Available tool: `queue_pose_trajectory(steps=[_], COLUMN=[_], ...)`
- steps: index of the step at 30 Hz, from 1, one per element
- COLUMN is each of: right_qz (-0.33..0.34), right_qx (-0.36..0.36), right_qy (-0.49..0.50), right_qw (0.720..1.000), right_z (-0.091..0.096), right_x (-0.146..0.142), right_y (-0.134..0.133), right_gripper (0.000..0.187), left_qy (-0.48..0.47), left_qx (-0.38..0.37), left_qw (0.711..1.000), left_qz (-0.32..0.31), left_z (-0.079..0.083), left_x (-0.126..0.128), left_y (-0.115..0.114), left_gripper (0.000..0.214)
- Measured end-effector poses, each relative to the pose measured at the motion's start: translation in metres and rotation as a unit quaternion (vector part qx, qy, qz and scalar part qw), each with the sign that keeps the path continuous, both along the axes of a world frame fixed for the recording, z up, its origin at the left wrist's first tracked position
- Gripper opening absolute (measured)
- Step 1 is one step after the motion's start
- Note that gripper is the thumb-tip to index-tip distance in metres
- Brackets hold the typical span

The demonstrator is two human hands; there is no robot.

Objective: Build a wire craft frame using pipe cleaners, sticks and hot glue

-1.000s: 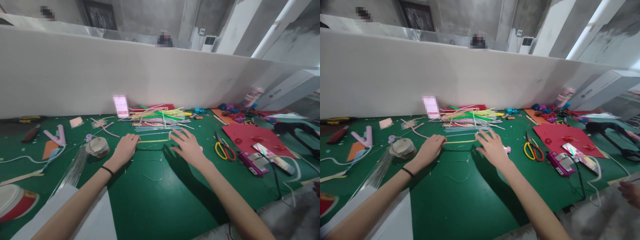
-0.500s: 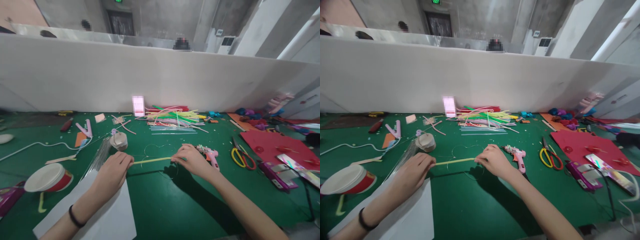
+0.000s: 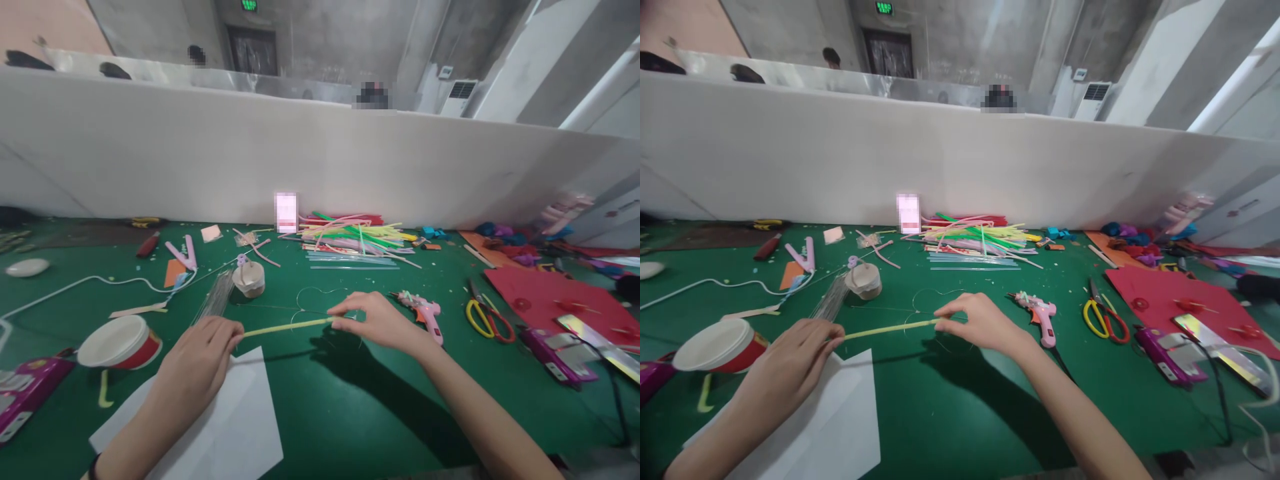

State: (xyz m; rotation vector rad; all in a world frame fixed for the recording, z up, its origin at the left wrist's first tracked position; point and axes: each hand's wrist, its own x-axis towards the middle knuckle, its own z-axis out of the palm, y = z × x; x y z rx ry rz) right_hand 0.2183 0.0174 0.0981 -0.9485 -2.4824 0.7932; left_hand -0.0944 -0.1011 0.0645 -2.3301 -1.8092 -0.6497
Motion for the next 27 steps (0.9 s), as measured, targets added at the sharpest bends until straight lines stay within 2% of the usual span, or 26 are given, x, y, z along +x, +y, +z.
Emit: queue_pose_trajectory(steps=[8,14,19,21,23,27], right_qz=[0.044,0.06,0.053,0.042,-0.001,-0.107], right_qx=[0.057,0.073,0.094,0.084,0.065,0.042], right_qy=[0.012,0.005,-0.03,-0.041,-0.031,0.012], right_qw=[0.997,0.996,0.994,0.995,0.997,0.993], right_z=[-0.007,-0.003,0.0,0.003,0.007,0.012], right_x=[-0.018,-0.006,0.008,0.014,0.025,0.052], right_y=[-0.008,-0.008,-0.001,0.011,0.032,0.099], right_gripper=[0.024,0.026,0.025,0.026,0.025,0.032], left_qy=[-0.004,-0.024,-0.088,-0.116,-0.131,-0.125], left_qx=[0.007,-0.007,-0.067,-0.08,-0.075,-0.034], left_qw=[1.0,0.999,0.994,0.99,0.989,0.992], left_qz=[-0.017,-0.028,-0.025,-0.017,-0.003,-0.008], left_z=[0.0,0.0,-0.001,-0.001,-0.002,-0.015], left_x=[0.008,0.012,0.013,0.014,0.016,0.021], left_y=[0.006,0.01,0.018,0.024,0.032,0.046], left_gripper=[0.022,0.024,0.027,0.028,0.03,0.034])
